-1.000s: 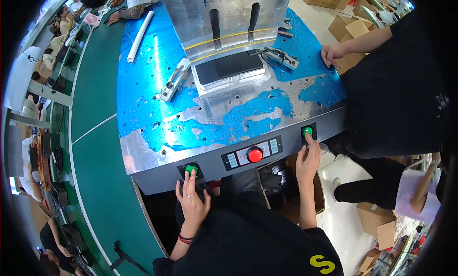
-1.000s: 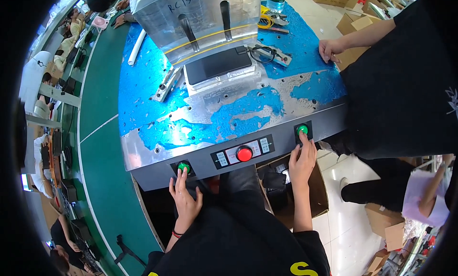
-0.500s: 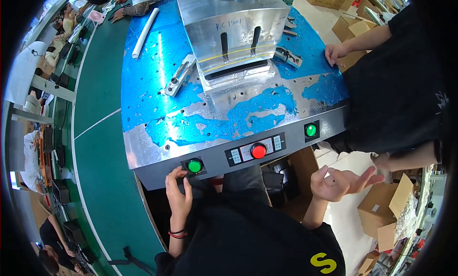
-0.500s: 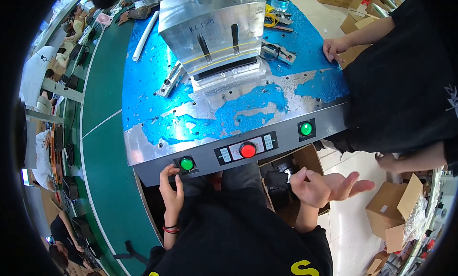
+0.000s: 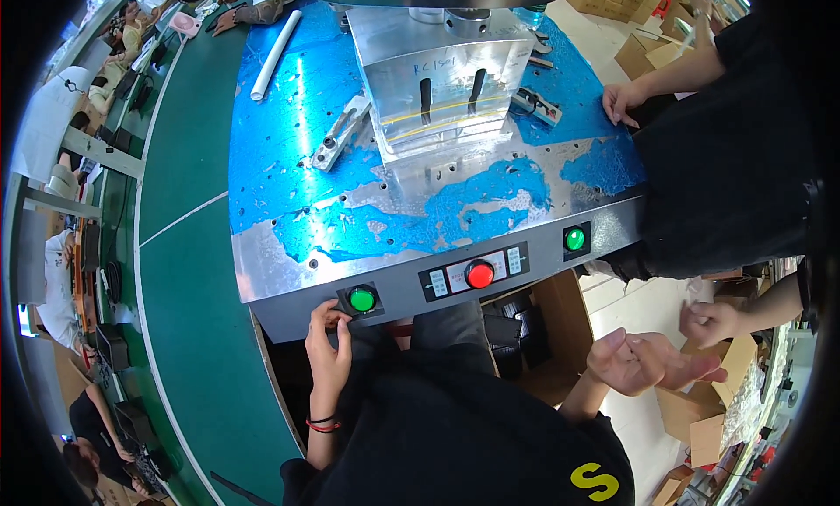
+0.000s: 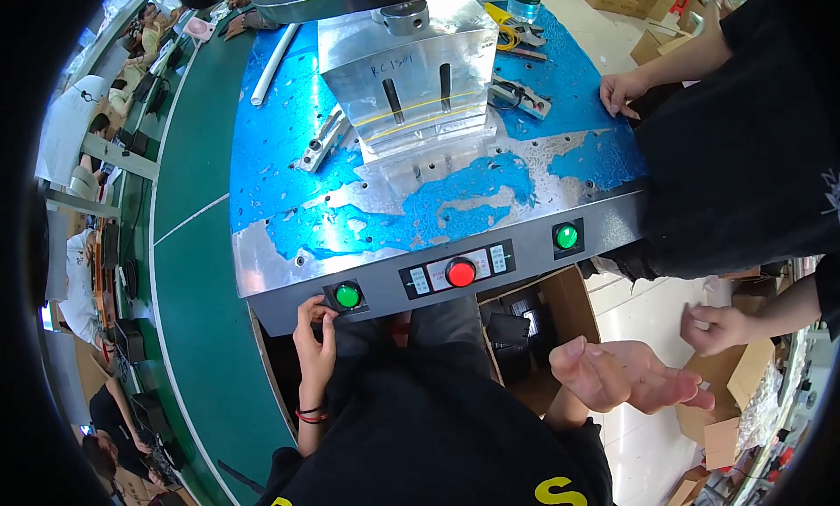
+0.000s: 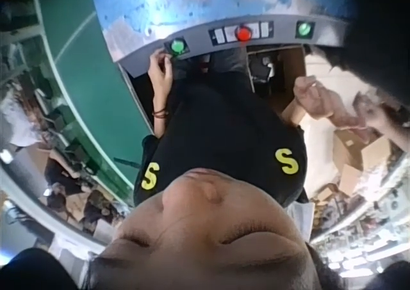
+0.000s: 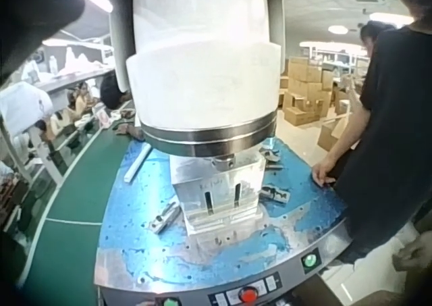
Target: The recorder operates an industrial press machine to process black plastic components, placing them in the machine and then boxing the finished parts.
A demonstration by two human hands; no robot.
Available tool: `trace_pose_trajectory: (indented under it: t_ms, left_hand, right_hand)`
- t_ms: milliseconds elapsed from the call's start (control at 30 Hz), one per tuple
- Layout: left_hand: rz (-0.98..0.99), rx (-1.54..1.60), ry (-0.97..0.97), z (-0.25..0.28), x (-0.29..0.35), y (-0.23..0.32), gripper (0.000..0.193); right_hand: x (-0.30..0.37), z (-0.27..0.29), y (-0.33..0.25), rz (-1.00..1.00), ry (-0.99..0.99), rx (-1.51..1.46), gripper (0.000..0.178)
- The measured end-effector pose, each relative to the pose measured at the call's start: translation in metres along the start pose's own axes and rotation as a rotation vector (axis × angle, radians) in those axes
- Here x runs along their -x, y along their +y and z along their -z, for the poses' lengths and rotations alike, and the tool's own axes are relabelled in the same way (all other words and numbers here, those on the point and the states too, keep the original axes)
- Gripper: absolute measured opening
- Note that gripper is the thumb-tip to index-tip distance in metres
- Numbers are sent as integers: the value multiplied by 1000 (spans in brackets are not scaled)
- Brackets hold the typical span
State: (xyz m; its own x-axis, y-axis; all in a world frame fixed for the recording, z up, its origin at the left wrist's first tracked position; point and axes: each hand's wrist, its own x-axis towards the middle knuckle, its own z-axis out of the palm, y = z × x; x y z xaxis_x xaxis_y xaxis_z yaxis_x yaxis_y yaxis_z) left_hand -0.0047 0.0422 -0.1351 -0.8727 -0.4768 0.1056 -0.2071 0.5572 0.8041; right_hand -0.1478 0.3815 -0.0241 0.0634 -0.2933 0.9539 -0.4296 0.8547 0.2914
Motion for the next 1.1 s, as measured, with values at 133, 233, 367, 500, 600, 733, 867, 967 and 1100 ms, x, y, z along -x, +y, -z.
trace_pose_trajectory:
  t_ms: [133, 233, 367, 500, 600, 733, 867, 967, 1100]
  left_hand:
    - [6, 28, -7, 1, 1, -1, 26]
    - [-2, 26, -6, 2, 0, 1, 26]
    - [-29, -6, -31, 2, 0, -3, 27]
    - [-31, 27, 28, -3, 1, 1, 22]
    - [-46, 69, 93, -8, 2, 2, 15]
    - [-203, 121, 165, -13, -13, 15, 10]
    - [-382, 68, 90, -26, -62, 52, 13]
    - [-562, -13, 21, -45, -112, 80, 19]
    - [-703, -115, -5, -82, -190, 96, 26]
  right_hand:
    - [0, 3, -5, -28, -68, 6, 15]
    - [2, 8, -4, -10, -164, 5, 14]
    - [-7, 5, -16, -97, -125, 90, 13]
    - [-7, 0, -25, -265, -41, 54, 12]
    - [-13, -5, -19, -244, 25, 24, 12]
    - [0, 8, -13, -239, -116, -3, 15]
    - [12, 17, -31, -485, -207, -270, 22]
    - [17, 15, -39, -507, -172, -399, 26]
    - [19, 14, -47, -554, -226, -490, 16]
